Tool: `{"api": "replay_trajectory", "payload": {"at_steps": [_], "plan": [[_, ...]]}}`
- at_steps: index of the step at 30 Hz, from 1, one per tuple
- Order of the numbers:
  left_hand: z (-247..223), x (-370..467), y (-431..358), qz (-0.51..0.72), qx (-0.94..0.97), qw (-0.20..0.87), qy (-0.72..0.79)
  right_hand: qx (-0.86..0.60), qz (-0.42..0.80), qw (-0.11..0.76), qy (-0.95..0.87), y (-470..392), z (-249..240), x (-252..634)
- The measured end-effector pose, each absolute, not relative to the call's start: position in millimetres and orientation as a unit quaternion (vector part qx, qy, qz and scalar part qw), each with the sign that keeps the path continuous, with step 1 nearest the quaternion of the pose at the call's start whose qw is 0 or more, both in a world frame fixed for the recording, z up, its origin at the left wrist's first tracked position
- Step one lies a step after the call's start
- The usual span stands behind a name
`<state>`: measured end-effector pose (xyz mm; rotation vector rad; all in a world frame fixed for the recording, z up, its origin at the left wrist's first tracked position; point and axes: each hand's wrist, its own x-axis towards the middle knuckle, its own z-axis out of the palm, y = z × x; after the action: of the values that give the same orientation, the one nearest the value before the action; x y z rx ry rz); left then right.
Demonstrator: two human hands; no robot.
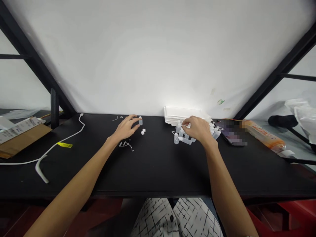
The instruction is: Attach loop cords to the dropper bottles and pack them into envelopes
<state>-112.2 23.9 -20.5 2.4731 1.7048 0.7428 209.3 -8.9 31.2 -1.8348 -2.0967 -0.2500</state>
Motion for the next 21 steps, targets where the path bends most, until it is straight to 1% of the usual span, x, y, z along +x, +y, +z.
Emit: {"api": "replay_trajectory", "payload": {"at_steps": [7,10,14,18,21], "plan": [[-31.7,-109.5,33.9,0.205,0.802,0.032,0.561,-0.636,-0.083,0.213,-0.737,-8.6,30.8,207.4],[-33.0,-107.0,36.7,0.218,0.803,0.022,0.555,-0.624,-0.078,0.240,-0.739,-9.6,31.0,205.6],[-32.1,-105.6,38.8,0.291,0.792,0.020,0.536,-0.601,-0.057,0.272,-0.749,-12.1,32.3,201.5],[-32.0,-105.2,39.7,0.423,0.736,0.079,0.523,-0.554,-0.039,0.314,-0.770,-15.9,30.6,186.9],[-31.5,-104.1,39.0,0.466,0.705,0.111,0.524,-0.496,-0.013,0.319,-0.808,-21.8,23.8,163.8]]}}
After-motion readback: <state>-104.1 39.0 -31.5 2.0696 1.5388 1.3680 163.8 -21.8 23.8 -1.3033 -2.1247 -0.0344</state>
